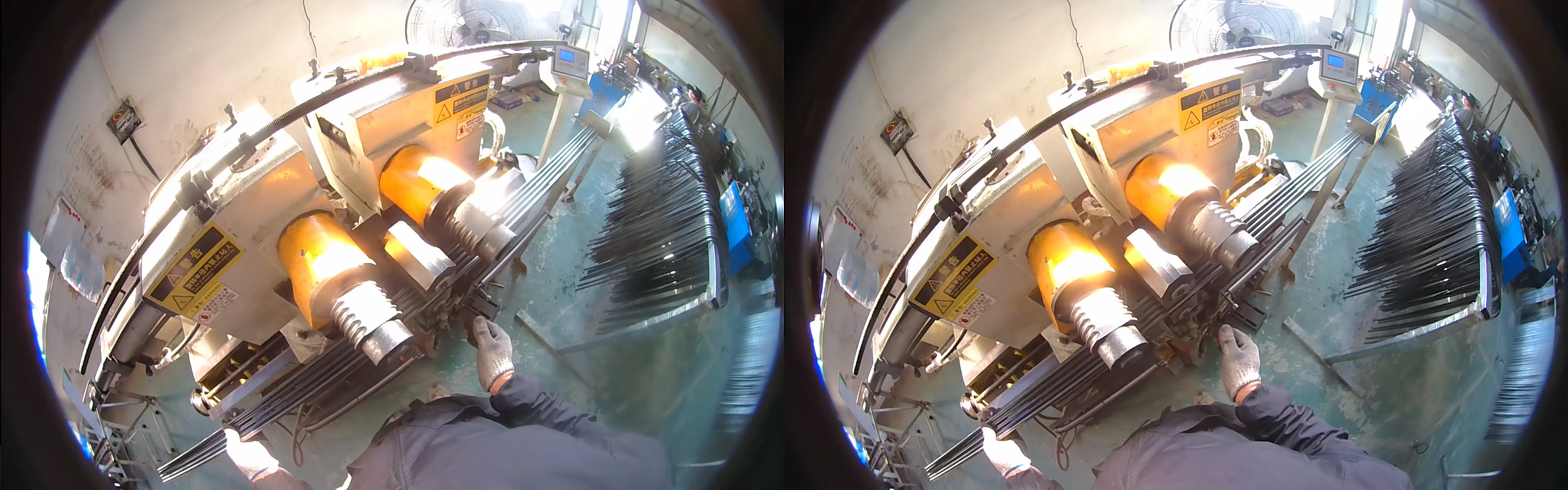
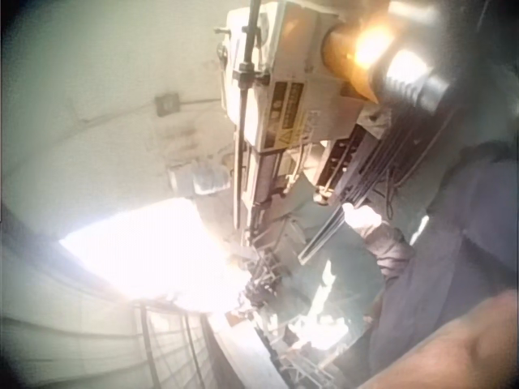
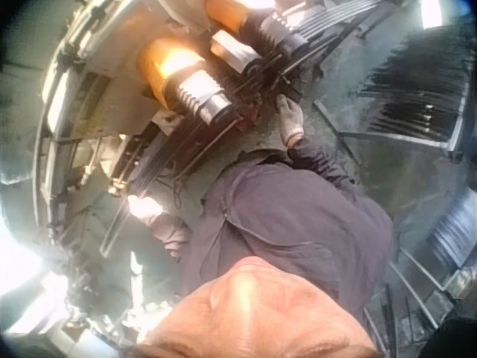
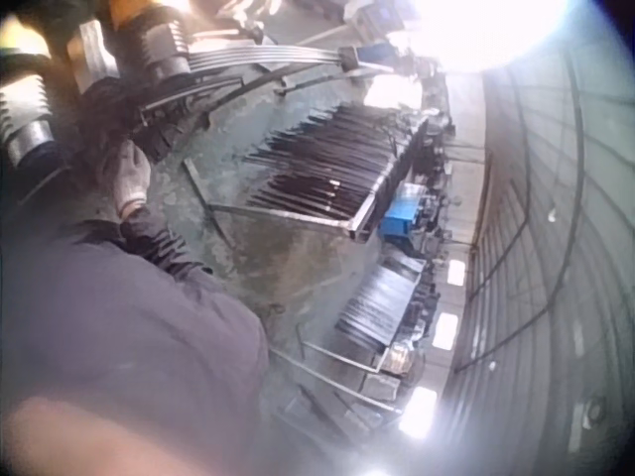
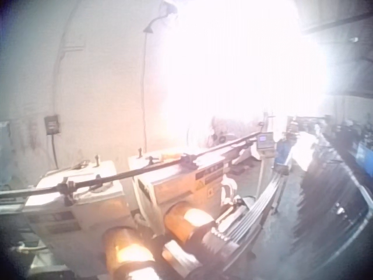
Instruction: The person repeatedly picks up bundles of long metal rods, feeds them into a bending machine, and removes the bent rods. The bent rods are stacked on a rack to the right of the machine.
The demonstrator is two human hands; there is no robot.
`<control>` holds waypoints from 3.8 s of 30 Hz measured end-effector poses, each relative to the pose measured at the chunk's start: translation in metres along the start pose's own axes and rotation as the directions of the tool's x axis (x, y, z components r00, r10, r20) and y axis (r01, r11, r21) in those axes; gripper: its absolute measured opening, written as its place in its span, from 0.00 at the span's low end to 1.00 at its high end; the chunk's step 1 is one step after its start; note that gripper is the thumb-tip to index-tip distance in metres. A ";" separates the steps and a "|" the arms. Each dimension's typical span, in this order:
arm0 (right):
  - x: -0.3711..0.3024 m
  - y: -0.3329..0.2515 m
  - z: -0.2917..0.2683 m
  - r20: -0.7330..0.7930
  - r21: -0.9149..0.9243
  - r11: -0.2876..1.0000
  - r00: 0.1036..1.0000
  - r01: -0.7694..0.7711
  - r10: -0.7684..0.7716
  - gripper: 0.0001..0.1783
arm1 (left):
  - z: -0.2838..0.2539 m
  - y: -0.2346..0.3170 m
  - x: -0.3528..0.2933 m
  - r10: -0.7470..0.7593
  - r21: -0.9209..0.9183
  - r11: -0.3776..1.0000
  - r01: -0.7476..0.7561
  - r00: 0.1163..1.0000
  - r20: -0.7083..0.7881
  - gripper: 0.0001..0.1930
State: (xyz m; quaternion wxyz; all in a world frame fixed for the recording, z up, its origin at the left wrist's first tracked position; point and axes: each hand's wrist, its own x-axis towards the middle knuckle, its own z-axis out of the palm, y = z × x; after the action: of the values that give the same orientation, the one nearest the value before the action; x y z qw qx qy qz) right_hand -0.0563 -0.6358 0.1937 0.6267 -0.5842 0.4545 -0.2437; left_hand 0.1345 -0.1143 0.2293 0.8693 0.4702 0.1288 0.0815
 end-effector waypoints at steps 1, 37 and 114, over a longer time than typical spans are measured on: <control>0.003 0.005 -0.002 0.005 0.032 0.999 1.000 -0.024 0.023 0.28 | 0.008 -0.007 -0.008 0.009 -0.030 1.000 -0.009 1.000 -0.013 0.23; 0.012 0.327 -0.067 0.527 -0.703 -0.345 0.781 0.622 0.335 0.09 | -0.344 0.242 0.143 0.190 -0.217 0.941 -0.261 0.935 -0.298 0.18; 0.030 -0.094 0.037 0.094 0.198 0.925 0.933 0.325 -0.348 0.25 | 0.063 0.091 -0.088 0.810 0.840 -0.004 -0.543 0.491 0.321 0.09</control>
State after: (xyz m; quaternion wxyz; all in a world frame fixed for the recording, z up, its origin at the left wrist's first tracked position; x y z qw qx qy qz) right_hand 0.0102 -0.6610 0.2710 0.6532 -0.6093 0.2824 -0.3498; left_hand 0.0673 -0.1376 0.3517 0.3050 0.8252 0.0147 0.4751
